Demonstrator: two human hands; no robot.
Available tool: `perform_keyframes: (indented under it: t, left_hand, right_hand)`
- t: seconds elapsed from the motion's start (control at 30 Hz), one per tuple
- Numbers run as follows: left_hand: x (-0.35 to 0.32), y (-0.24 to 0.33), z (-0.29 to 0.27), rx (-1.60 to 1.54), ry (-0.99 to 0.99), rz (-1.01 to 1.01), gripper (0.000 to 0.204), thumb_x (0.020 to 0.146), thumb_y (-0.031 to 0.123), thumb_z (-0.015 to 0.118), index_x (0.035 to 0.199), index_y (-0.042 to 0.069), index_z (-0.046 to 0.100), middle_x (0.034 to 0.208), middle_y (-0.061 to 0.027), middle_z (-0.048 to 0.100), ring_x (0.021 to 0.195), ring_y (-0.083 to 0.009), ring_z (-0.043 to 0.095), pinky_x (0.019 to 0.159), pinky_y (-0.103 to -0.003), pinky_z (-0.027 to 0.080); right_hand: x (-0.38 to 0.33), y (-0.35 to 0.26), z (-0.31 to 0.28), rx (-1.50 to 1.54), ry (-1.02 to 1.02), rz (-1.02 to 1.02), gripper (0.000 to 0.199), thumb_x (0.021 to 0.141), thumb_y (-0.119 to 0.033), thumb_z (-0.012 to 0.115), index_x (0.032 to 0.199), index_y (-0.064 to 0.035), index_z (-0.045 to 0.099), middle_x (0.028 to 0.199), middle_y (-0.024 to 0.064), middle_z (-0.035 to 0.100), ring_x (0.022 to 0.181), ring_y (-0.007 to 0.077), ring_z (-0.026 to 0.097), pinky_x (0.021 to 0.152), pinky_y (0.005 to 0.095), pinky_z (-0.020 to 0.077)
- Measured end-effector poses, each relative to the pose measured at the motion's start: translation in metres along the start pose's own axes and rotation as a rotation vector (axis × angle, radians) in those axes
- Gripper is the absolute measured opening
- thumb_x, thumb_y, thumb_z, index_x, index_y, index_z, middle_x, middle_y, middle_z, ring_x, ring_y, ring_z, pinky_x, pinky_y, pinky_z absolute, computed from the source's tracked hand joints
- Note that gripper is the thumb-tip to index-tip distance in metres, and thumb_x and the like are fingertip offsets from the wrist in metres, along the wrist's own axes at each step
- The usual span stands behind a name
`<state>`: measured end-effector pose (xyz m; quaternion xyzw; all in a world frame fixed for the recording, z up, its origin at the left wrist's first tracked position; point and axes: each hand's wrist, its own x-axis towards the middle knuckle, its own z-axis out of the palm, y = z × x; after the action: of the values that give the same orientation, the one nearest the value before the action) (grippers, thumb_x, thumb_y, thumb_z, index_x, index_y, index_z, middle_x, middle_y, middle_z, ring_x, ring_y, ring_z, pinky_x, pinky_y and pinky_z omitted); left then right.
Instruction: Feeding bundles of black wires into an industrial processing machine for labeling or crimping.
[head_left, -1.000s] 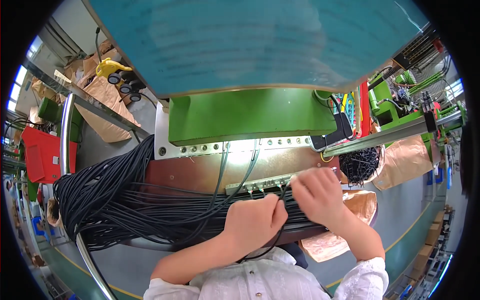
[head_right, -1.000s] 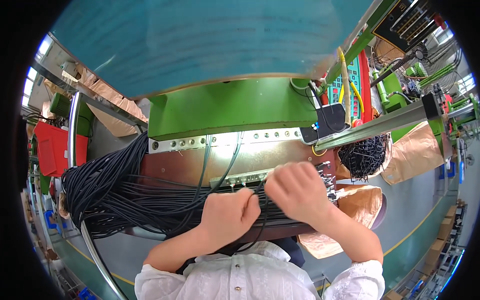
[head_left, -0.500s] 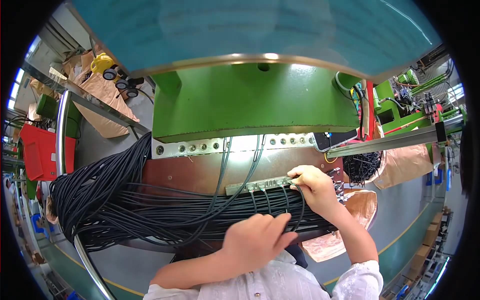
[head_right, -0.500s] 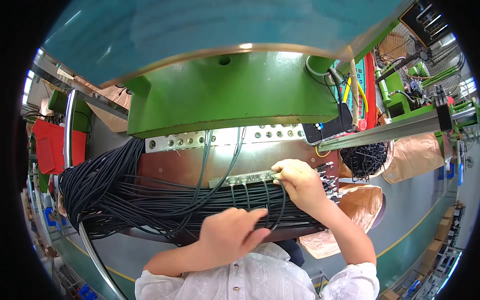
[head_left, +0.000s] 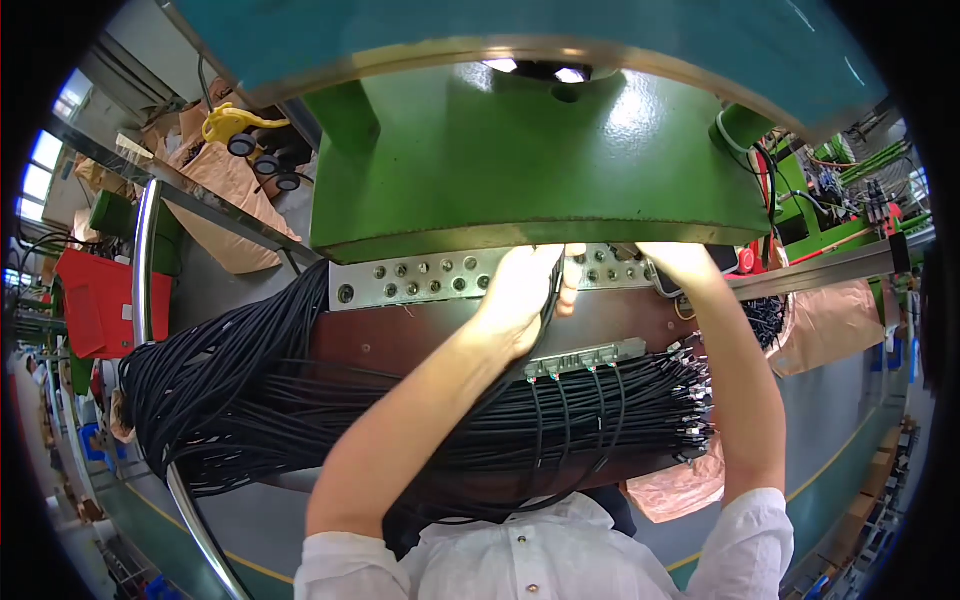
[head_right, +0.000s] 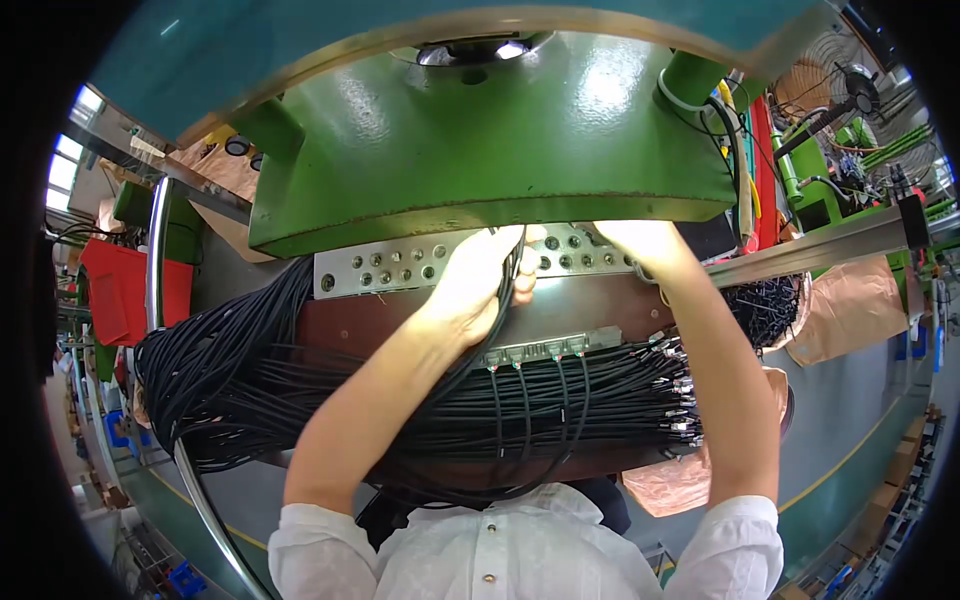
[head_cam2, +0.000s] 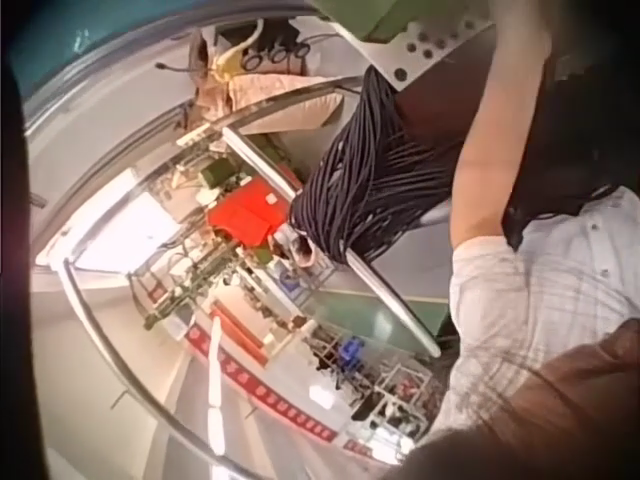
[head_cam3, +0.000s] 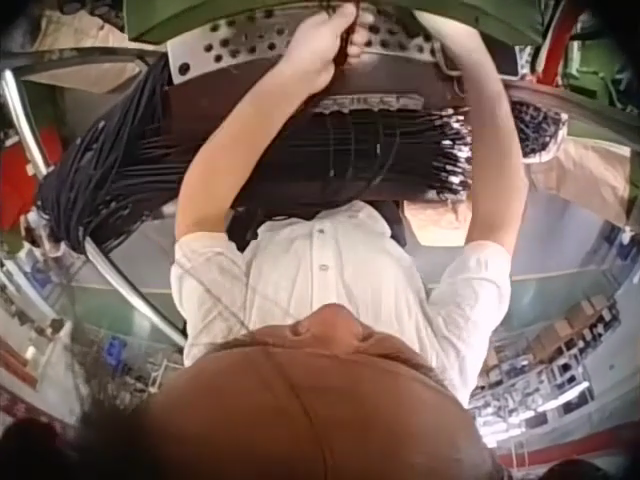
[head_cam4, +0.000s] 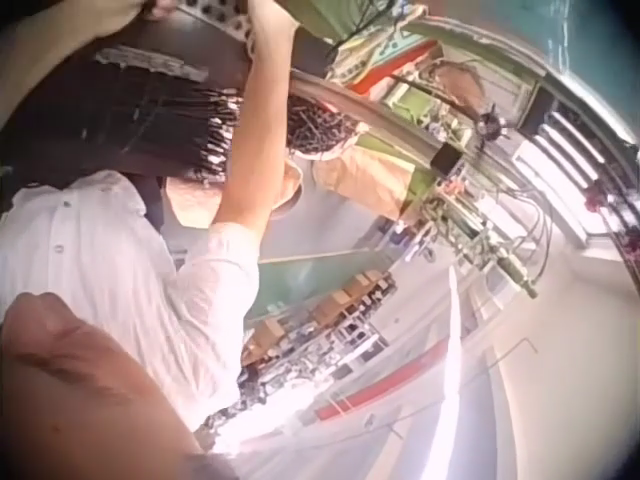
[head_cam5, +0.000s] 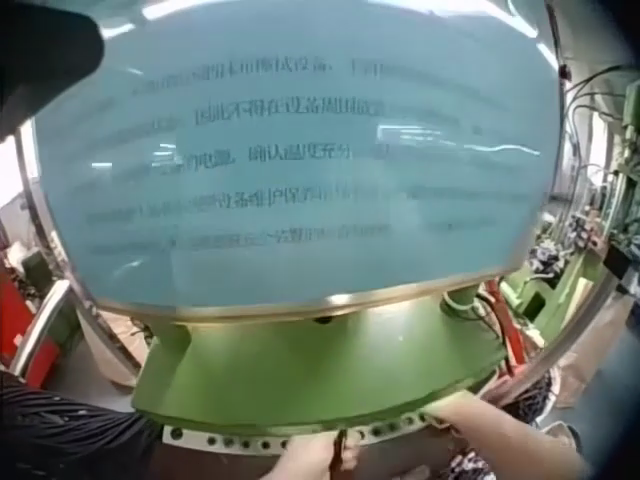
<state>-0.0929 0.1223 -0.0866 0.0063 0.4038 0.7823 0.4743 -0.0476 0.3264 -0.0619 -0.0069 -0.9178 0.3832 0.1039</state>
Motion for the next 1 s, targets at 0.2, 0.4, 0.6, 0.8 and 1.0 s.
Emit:
perform_keyframes:
  t: [0.2,0.4,0.6,0.8,1.0]
  left_hand:
    - [-0.032,0.021,0.013,-0.038,0.141,-0.009,0.023,0.097,0.026,0.045,0.09,0.005,0.052,0.065,-0.0007,0.046,0.053,-0.0108,0.041,0.048,-0.026,0.034]
    - [-0.096,0.021,0.025,0.023,0.232,-0.113,0.027,0.098,0.031,0.042,0.087,0.007,0.05,0.059,0.0023,0.04,0.047,-0.0089,0.035,0.044,-0.023,0.029]
    - [-0.153,0.01,0.019,-0.123,0.228,-0.078,0.036,0.098,0.035,0.04,0.068,0.015,0.039,0.049,0.0062,0.024,0.038,-0.0079,0.021,0.037,-0.025,0.02]
    - [-0.209,0.081,-0.028,-0.126,0.557,0.472,0.037,0.1,0.029,0.035,0.066,0.015,0.037,0.048,0.0075,0.023,0.036,-0.0067,0.018,0.035,-0.024,0.015]
    - [-0.183,0.142,-0.081,0.08,0.628,1.161,0.038,0.097,0.022,0.042,0.062,0.012,0.032,0.051,0.0036,0.023,0.041,-0.0085,0.021,0.039,-0.024,0.021]
  right_hand:
    - [0.017,0.009,0.013,-0.039,-0.101,0.216,0.023,0.089,-0.022,0.054,0.097,-0.0015,0.062,0.097,0.0119,0.064,0.088,0.0238,0.06,0.077,0.0355,0.0476]
    - [0.002,-0.025,0.04,-0.277,0.189,-0.156,0.026,0.089,-0.026,0.054,0.095,-0.0029,0.063,0.092,0.0132,0.064,0.087,0.0271,0.06,0.076,0.0388,0.0469]
    - [-0.004,-0.067,0.063,0.206,-0.032,0.097,0.031,0.086,-0.034,0.057,0.097,-0.0062,0.066,0.082,0.0116,0.067,0.078,0.0281,0.062,0.073,0.0374,0.0478]
    - [-0.02,-0.094,0.058,0.326,-0.385,0.036,0.032,0.089,-0.033,0.054,0.101,-0.0068,0.067,0.085,0.0111,0.067,0.078,0.0271,0.063,0.073,0.0363,0.048]
    - [-0.008,-0.133,0.038,0.565,-0.653,0.311,0.034,0.089,-0.034,0.056,0.108,-0.0068,0.065,0.093,0.0107,0.065,0.09,0.0259,0.06,0.081,0.0361,0.0465]
